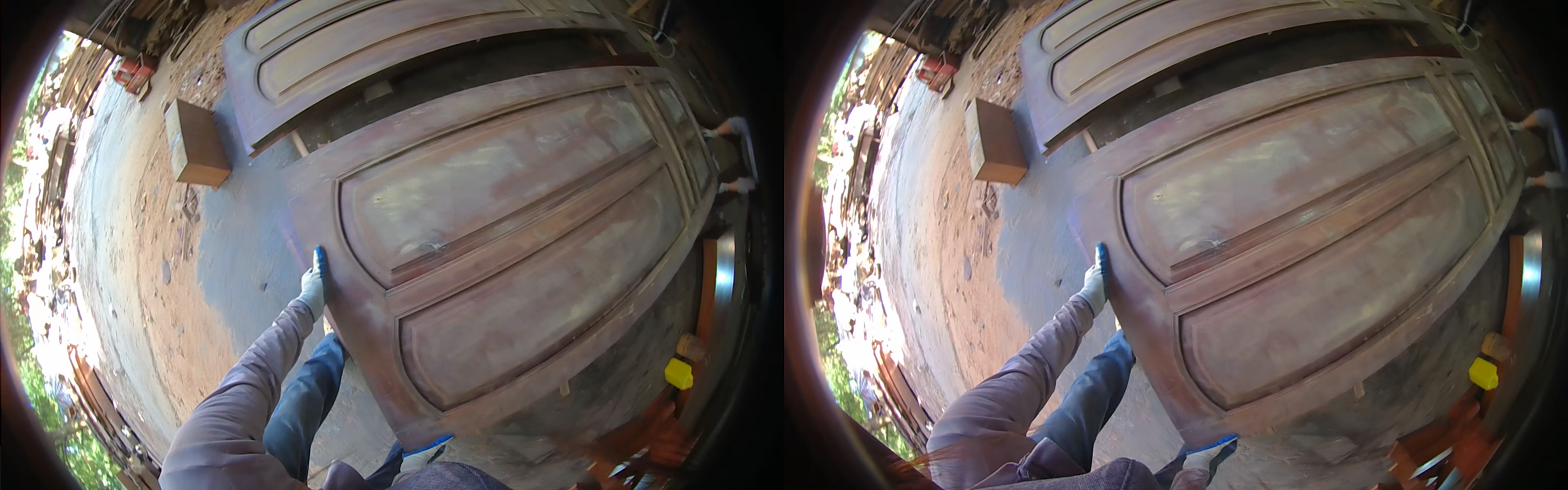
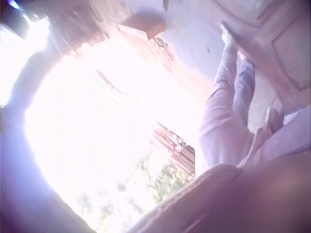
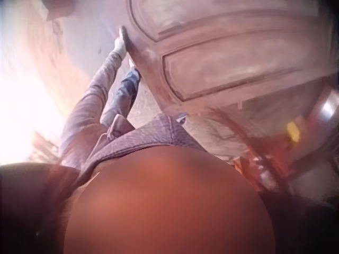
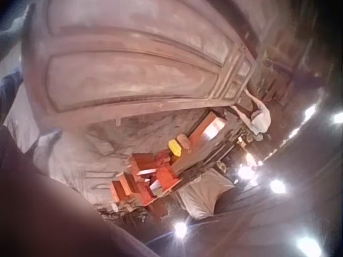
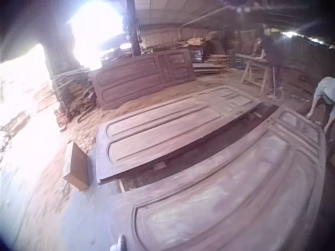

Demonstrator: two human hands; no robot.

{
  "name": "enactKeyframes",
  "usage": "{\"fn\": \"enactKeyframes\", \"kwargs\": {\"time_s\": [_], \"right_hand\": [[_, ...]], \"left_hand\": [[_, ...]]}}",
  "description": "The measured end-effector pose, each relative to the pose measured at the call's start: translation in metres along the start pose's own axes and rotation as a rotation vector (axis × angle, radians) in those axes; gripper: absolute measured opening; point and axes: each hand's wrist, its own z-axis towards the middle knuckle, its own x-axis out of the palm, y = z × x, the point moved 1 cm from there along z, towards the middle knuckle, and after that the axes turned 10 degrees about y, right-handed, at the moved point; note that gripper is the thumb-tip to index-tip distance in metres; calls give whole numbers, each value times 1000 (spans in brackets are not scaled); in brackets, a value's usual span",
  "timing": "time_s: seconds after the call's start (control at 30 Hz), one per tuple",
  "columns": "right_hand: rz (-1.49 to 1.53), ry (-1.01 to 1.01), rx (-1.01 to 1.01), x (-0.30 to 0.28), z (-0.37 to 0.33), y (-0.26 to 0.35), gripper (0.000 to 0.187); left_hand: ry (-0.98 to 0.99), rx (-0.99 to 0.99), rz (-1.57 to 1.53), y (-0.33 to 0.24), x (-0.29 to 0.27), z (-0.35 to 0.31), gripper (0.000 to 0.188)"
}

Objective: The person moves a wooden door in a workshop, then uses a spray gun to apply finish to two large wooden doors lying flat on the floor. The person walks around the doors to cover different sections while spraying.

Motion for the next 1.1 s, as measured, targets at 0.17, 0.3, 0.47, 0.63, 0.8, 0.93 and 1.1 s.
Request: {"fn": "enactKeyframes", "kwargs": {"time_s": [0.17,0.3,0.47,0.63,0.8,0.93,1.1], "right_hand": [[45,-100,125,13,-5,-8,31],[76,-163,210,27,-3,-13,30],[98,-159,238,43,0,-19,29],[90,-167,286,58,7,-37,28],[91,-177,312,63,2,-47,27],[83,-170,338,60,-15,-57,26],[83,-159,54,-70,-89,29,23]], "left_hand": [[83,38,-67,1,1,3,88],[125,24,20,1,15,-1,97],[217,104,-79,12,2,28,99],[223,86,-15,11,10,23,101],[208,115,-71,13,6,25,98],[109,133,134,9,-8,27,91],[-397,123,1001,12,6,-36,86]]}}
